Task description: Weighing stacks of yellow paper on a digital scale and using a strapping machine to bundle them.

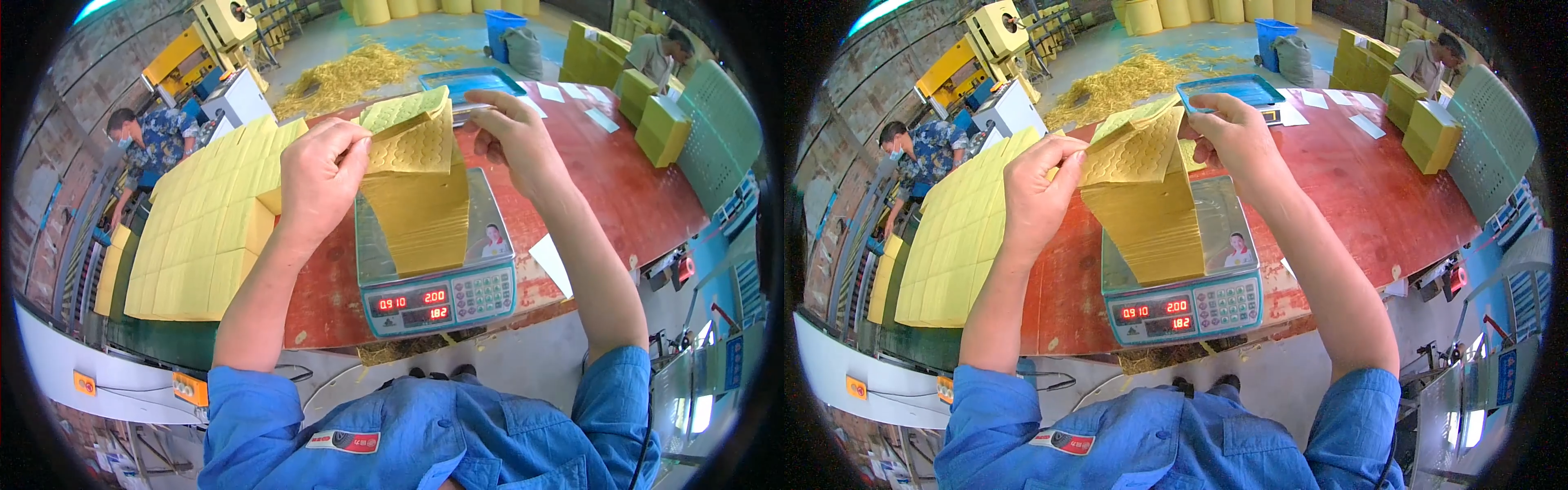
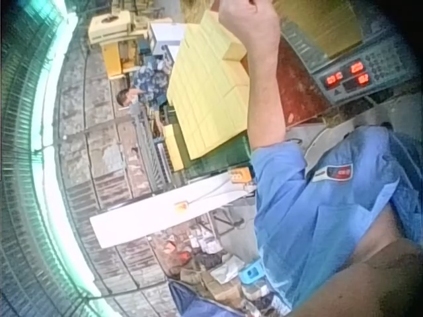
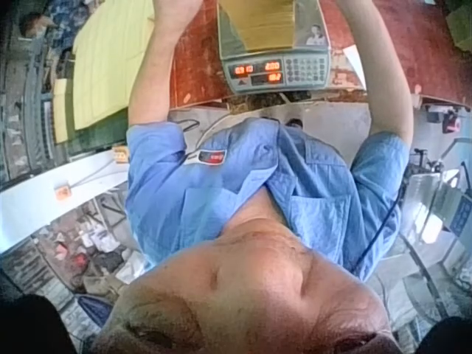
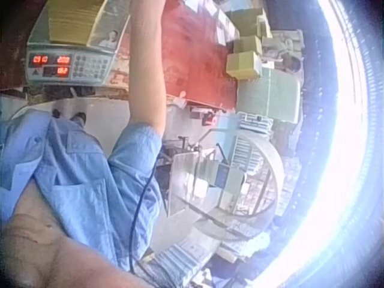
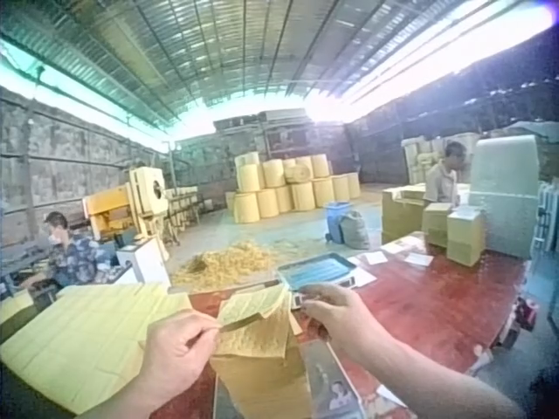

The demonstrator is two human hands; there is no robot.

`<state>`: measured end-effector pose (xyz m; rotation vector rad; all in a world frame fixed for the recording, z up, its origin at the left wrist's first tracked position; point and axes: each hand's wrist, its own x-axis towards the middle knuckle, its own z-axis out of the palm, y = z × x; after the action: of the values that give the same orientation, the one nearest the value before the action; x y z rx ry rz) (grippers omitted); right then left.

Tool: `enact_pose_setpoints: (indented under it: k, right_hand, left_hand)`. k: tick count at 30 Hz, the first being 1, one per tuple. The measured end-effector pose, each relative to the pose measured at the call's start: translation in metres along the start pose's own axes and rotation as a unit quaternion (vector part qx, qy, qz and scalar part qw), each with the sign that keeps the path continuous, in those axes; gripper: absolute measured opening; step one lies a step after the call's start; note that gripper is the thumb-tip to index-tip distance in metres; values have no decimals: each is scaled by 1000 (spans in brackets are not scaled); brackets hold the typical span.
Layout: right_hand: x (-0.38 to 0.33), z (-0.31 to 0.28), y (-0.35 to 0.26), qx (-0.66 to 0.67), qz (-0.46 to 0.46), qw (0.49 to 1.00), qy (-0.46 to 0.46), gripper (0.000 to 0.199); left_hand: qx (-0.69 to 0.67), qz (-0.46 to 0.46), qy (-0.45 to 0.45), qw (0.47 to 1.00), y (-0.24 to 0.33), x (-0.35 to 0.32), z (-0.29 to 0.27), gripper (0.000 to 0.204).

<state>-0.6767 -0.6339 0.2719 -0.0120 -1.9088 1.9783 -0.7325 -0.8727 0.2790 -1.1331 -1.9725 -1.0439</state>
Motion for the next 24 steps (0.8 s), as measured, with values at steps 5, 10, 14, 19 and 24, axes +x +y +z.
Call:
enact_pose_setpoints:
  k: [5, 10, 14, 19, 24]
  right_hand:
    - [1, 9, -25, 99, 92, 989, -51, 37]
    - [12, 12, -30, -5, 29, 993, -114, 34]
    - [-28, -2, -40, 120, -139, 983, -16, 29]
    - [-56, -56, -12, 54, -232, 966, 102, 31]
    - [-65, -92, 5, 87, -220, 963, 126, 32]
  left_hand:
    - [46, 66, 22, 997, 15, 6, -1, 9]
    - [107, 155, 17, 982, 38, 3, -12, 20]
    - [-9, 117, 116, 986, 27, -17, -36, 34]
    - [-63, 15, 191, 979, 37, -61, -49, 40]
    - [-29, -70, 162, 984, 29, -105, -51, 35]
